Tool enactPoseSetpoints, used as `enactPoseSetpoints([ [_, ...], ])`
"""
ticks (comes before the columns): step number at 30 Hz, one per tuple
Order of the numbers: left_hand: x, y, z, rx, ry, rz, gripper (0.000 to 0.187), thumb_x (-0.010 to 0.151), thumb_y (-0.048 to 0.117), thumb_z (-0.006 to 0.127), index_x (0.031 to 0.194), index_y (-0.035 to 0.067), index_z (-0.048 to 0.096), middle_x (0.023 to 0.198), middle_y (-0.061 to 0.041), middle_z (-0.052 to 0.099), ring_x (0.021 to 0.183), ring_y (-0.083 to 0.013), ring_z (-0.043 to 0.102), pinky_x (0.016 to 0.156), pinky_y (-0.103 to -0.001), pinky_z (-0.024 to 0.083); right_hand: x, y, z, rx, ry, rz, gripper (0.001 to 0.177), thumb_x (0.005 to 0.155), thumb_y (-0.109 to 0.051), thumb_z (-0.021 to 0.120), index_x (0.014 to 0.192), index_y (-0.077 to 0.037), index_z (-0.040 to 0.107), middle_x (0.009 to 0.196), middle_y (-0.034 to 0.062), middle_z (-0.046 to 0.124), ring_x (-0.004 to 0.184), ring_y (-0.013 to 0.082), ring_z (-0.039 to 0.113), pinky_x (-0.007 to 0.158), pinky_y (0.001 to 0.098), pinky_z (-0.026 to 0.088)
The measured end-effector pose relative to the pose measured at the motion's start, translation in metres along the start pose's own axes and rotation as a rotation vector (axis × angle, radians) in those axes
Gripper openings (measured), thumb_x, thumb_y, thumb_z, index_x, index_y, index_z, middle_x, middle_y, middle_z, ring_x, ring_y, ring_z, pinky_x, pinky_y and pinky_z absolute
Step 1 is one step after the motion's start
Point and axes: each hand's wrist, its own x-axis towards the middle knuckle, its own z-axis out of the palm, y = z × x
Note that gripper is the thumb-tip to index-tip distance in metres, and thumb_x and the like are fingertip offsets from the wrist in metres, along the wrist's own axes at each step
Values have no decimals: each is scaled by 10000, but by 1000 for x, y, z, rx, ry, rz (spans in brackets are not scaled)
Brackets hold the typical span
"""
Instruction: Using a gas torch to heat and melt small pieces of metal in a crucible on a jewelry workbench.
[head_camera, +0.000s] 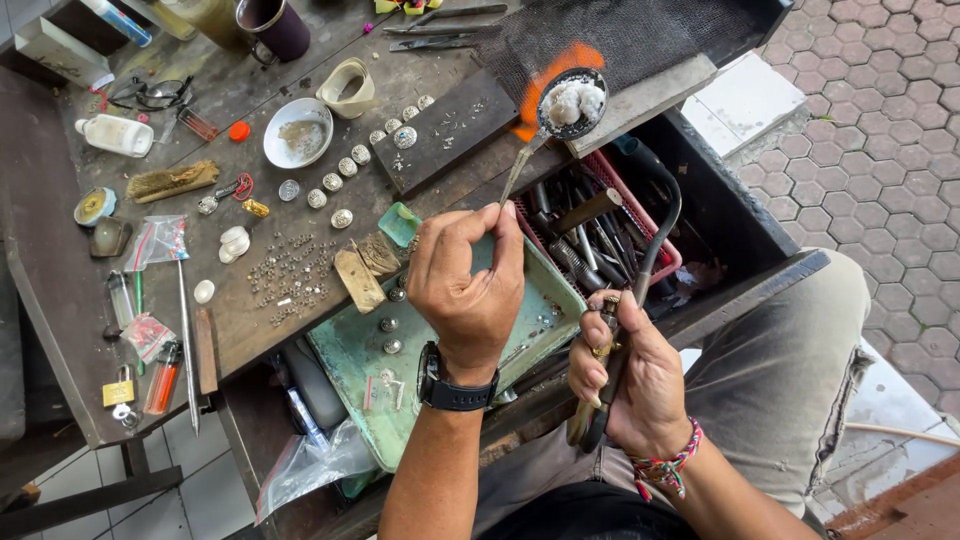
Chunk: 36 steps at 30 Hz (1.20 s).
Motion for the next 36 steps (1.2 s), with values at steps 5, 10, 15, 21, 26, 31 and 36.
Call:
enactPoseSetpoints([
  [5, -1, 0, 0, -7, -6, -2, 134, 742, -53, 688, 745, 18, 574, 710, -66, 576, 617, -177, 566, 568, -271, 500, 0, 0, 0, 2, 5, -1, 232, 934, -292, 384, 943, -84, 487, 668, 12, 423, 392, 128, 382, 299, 237, 298],
  [10, -1, -1, 0, 10, -8, -4, 129, 751, -46, 676, 748, 27, 571, 715, -63, 572, 618, -182, 560, 578, -280, 491, 0, 0, 0, 14, -19, -8, 233, 936, -285, 381, 948, -74, 480, 675, 18, 431, 398, 130, 385, 308, 240, 309],
  [15, -1, -1, 0, 28, -8, -2, 127, 752, -36, 679, 755, 35, 573, 719, -63, 575, 617, -187, 561, 580, -286, 490, 0, -1, 1, 20, -3, -12, 240, 936, -289, 381, 955, -72, 482, 666, 24, 423, 390, 128, 370, 291, 234, 296],
  [21, 1, 1, -3, 20, -12, 11, 112, 765, -17, 666, 755, 30, 564, 719, -82, 570, 611, -198, 556, 569, -299, 486, 0, -1, 0, 23, -47, -4, 232, 932, -284, 392, 950, -62, 460, 674, 24, 416, 399, 126, 362, 308, 240, 300],
  [26, 0, 0, -3, -3, -11, -1, 112, 752, -14, 684, 767, 25, 580, 734, -78, 583, 631, -181, 573, 572, -277, 507, 0, -1, -2, 17, -56, -23, 239, 945, -276, 379, 946, -53, 466, 676, 26, 411, 411, 127, 360, 300, 237, 277],
  [31, 0, 1, -2, 4, -10, 5, 104, 751, -7, 680, 765, 22, 581, 722, -79, 583, 631, -183, 571, 571, -283, 501, 0, -2, -3, 39, -82, 7, 229, 941, -288, 396, 929, -66, 455, 670, 7, 412, 419, 118, 348, 308, 231, 272],
  [36, 0, 3, -3, 10, 21, 15, 128, 752, -7, 677, 776, 43, 561, 708, -70, 582, 618, -201, 559, 582, -305, 479, 0, -5, -6, 57, -104, 62, 207, 932, -306, 422, 939, -102, 459, 692, -18, 416, 446, 105, 344, 341, 229, 257],
])
